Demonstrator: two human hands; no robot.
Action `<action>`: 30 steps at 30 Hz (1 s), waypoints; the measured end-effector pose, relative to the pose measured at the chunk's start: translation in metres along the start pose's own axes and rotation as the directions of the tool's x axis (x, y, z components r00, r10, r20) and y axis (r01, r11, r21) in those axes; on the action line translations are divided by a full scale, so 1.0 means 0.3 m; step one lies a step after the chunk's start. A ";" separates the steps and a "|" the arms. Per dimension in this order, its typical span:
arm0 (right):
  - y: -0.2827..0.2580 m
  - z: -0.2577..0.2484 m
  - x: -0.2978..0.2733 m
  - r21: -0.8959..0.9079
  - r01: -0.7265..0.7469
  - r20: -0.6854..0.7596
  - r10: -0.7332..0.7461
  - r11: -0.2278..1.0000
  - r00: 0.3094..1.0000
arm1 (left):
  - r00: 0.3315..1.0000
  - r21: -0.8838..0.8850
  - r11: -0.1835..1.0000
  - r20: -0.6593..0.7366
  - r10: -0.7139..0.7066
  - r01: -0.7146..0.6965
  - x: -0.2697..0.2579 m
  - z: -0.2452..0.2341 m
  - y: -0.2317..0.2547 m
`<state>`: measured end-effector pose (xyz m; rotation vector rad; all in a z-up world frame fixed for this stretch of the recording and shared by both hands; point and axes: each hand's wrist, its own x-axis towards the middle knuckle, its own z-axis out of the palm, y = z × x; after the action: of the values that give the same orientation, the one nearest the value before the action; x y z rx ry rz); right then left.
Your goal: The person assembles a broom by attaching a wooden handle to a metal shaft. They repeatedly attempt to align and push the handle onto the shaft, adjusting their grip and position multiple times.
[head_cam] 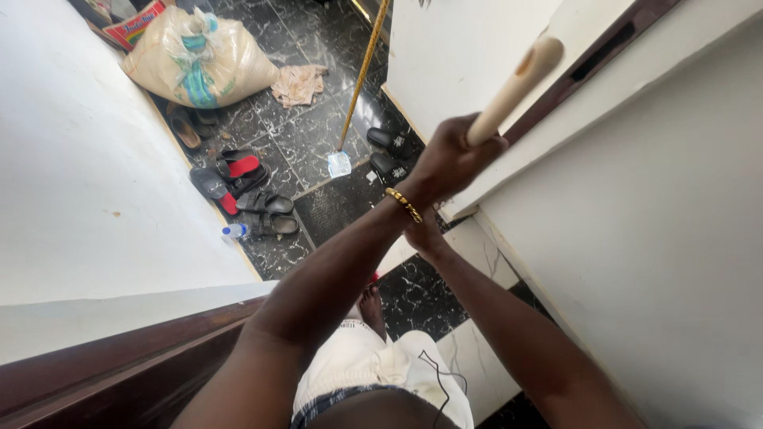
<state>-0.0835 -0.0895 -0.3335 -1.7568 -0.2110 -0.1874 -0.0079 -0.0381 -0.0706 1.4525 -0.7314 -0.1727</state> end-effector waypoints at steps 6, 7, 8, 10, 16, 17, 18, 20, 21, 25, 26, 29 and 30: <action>-0.047 -0.211 0.235 -0.068 -0.275 0.024 0.277 0.959 0.961 | 0.985 -0.022 0.984 -0.008 0.175 -0.175 0.147 -0.020 -0.017; -0.142 -0.230 0.214 0.060 -0.373 0.015 0.373 0.926 0.928 | 0.984 -0.054 0.983 -0.032 0.176 -0.178 0.136 -0.009 0.000; -0.239 -0.238 0.200 -0.043 -0.383 0.023 0.384 0.923 0.923 | 0.978 -0.080 0.975 -0.008 0.208 -0.208 0.115 -0.009 0.019; -0.418 -0.219 0.254 -0.250 -0.368 0.029 0.387 0.895 0.922 | 0.954 -0.127 0.949 0.046 0.295 -0.287 0.110 -0.071 0.081; -0.646 -0.159 0.154 -0.070 -0.519 0.198 0.521 0.852 0.830 | 0.993 0.016 0.993 0.035 0.116 -0.117 -0.036 -0.062 0.323; -0.615 -0.148 0.131 -0.094 -0.463 0.212 0.472 0.881 0.856 | 0.997 0.025 0.996 0.002 0.081 -0.081 -0.041 -0.053 0.333; -0.566 -0.127 0.115 -0.116 -0.406 0.226 0.422 0.906 0.878 | 0.998 0.032 0.998 -0.030 0.046 -0.045 -0.044 -0.038 0.329; -0.447 -0.108 0.095 -0.172 -0.269 0.232 0.304 0.948 0.924 | 0.997 0.022 0.999 -0.073 0.031 -0.029 -0.037 -0.017 0.276; -0.393 -0.096 0.077 -0.204 -0.195 0.229 0.240 0.959 0.943 | 0.995 0.005 0.999 -0.085 0.043 -0.043 -0.043 -0.005 0.234; -0.235 -0.138 0.081 -0.233 -0.312 0.127 0.347 0.921 0.929 | 0.991 -0.024 0.993 -0.072 0.113 -0.115 -0.033 0.010 0.022; -0.211 -0.174 0.128 -0.248 -0.306 0.116 0.342 0.919 0.933 | 0.983 -0.036 0.985 -0.086 0.165 -0.168 -0.002 0.010 -0.017; -0.213 -0.257 0.200 -0.316 -0.384 0.085 0.429 0.868 0.899 | 0.974 -0.066 0.973 -0.069 0.216 -0.221 0.068 0.035 -0.047; -0.238 -0.267 0.222 -0.362 -0.443 0.091 0.504 0.820 0.859 | 0.982 -0.054 0.981 -0.043 0.184 -0.186 0.093 0.030 -0.026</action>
<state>-0.0370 -0.1519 -0.2340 -2.1048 0.1456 0.3270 0.0113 -0.0614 -0.0685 1.3215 -0.8198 -0.0225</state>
